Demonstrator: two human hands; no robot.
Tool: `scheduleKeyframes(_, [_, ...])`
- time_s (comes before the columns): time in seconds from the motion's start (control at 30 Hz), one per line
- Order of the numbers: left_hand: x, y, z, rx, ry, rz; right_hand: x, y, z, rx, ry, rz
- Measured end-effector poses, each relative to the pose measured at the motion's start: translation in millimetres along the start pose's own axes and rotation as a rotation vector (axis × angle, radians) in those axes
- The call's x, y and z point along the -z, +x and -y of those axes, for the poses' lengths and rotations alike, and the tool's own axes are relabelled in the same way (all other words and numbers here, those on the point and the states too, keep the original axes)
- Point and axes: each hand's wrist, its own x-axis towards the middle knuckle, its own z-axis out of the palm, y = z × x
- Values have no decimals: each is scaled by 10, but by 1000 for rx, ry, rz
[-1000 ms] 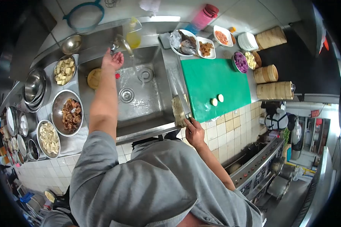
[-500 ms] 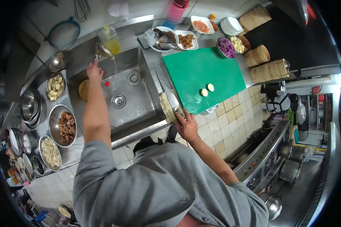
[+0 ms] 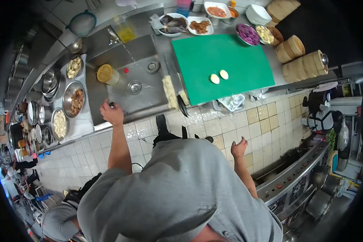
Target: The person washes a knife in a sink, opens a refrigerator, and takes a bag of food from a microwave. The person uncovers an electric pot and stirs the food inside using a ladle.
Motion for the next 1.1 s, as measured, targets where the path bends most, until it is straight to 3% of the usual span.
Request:
scheduleKeyframes(0.07, [188, -371, -56, -39, 59, -189, -25, 39, -927, -197, -73, 179])
scheduleKeyframes(0.1, [209, -597, -6, -61, -10, -290, -39, 118, -1425, -344, 131, 378])
scheduleKeyframes(0.13, [160, -797, 162, 175, -56, -269, -47, 120, -1826, -492, 345, 570])
scheduleKeyframes(0.17, [33, -957, 288, 401, -124, -237, -20, 63, -2041, -508, 383, 551])
scheduleKeyframes(0.2, [-57, -1191, 376, 452, 130, -241, 43, 34, -2262, -641, 483, 580])
scheduleKeyframes(0.27, [-297, -1702, 941, 447, -102, 32, 92, -130, -2849, -836, 653, 542])
scheduleKeyframes(0.3, [-399, -1909, 1092, 458, -97, 239, -86, -135, -3250, -700, 513, 477])
scheduleKeyframes(0.33, [-441, -2104, 1035, 476, -22, 540, -265, -165, -3565, -566, 359, 415])
scheduleKeyframes(0.4, [-402, -2448, 412, 425, 148, 1167, -293, -228, -3796, -649, 460, 347])
scheduleKeyframes(0.47, [-60, -2806, -861, 207, 327, 1575, 42, -417, -3668, -519, 322, 239])
scheduleKeyframes(0.53, [-617, -2924, -1487, -351, 727, 1718, 165, -423, -3512, -573, 394, 204])
scheduleKeyframes(0.57, [-1969, -2854, -1043, -1063, 716, 1824, 205, -327, -3451, -533, 365, 180])
scheduleKeyframes(0.6, [-2796, -2853, -955, -1813, 560, 1582, 255, -192, -3415, -490, 330, 154])
scheduleKeyframes(0.63, [-2502, -3056, -1602, -1246, 488, 1727, 316, -53, -3320, -465, 454, 141])
scheduleKeyframes(0.67, [-1658, -3346, -2714, -697, 293, 1723, 380, 92, -3210, -437, 575, 130])
scheduleKeyframes(0.73, [-1415, -3698, -3698, -476, 106, 1790, 749, 573, -2962, -329, 631, 212])
scheduleKeyframes(0.87, [-1909, -4302, -4618, -618, -208, 1568, 1362, 1524, -2657, -139, 762, 178])
scheduleKeyframes(0.97, [-2620, -4660, -4722, -847, -128, 1524, 1790, 2060, -2788, -109, 849, 175])
scheduleKeyframes(1.03, [-2897, -4710, -4691, -857, 80, 1525, 2233, 2355, -2931, -157, 754, 156])
scheduleKeyframes(1.1, [-3883, -4712, -4455, -1752, 699, 1532, 2756, 2547, -3055, -197, 729, 94])
